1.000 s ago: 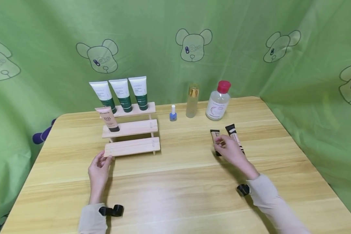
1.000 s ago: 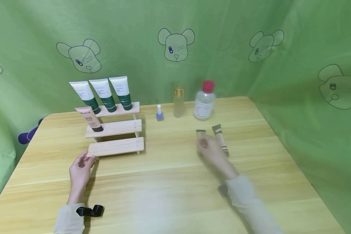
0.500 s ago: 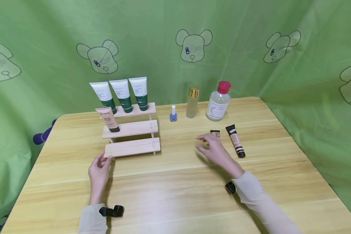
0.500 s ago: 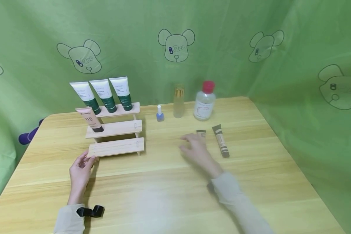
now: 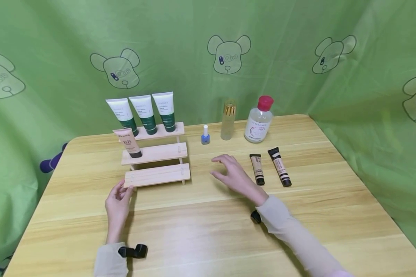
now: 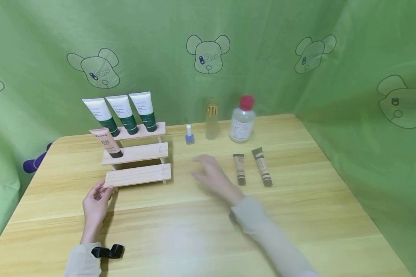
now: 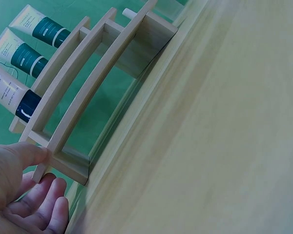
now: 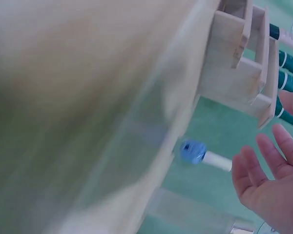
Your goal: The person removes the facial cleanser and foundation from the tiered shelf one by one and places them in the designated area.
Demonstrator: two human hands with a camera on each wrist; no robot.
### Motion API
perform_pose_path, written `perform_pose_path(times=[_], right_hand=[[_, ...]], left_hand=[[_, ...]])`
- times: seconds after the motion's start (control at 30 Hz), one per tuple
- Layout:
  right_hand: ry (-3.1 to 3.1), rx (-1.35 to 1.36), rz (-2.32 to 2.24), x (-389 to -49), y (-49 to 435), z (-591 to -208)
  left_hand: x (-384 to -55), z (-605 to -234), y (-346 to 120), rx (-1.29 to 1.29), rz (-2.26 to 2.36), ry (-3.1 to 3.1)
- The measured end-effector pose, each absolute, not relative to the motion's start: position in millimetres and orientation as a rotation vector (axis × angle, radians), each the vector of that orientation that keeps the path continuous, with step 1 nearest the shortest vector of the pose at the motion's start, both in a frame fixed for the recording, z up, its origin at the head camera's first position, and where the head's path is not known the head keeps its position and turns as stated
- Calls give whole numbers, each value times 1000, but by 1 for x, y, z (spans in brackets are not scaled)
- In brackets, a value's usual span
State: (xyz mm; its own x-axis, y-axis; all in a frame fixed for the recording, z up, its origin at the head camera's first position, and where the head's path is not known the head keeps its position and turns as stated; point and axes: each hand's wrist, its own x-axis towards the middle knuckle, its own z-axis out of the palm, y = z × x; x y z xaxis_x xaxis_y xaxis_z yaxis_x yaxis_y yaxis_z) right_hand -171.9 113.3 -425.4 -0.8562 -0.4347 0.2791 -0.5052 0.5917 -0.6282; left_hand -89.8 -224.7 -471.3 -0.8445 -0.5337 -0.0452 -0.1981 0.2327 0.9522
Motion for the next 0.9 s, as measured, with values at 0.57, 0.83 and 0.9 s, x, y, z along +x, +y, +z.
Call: perform_pose_path(times=[0.57, 0.83, 0.9], right_hand=[[-2701, 957, 1213, -182, 52, -411], [-2675, 1049, 1228, -182, 31, -404], [-2674, 1061, 1219, -183, 27, -403]], left_hand=[[-89, -470, -224, 675, -1648, -2222], [-88, -469, -224, 685, -1650, -2224], [-88, -469, -224, 682, -1652, -2223]])
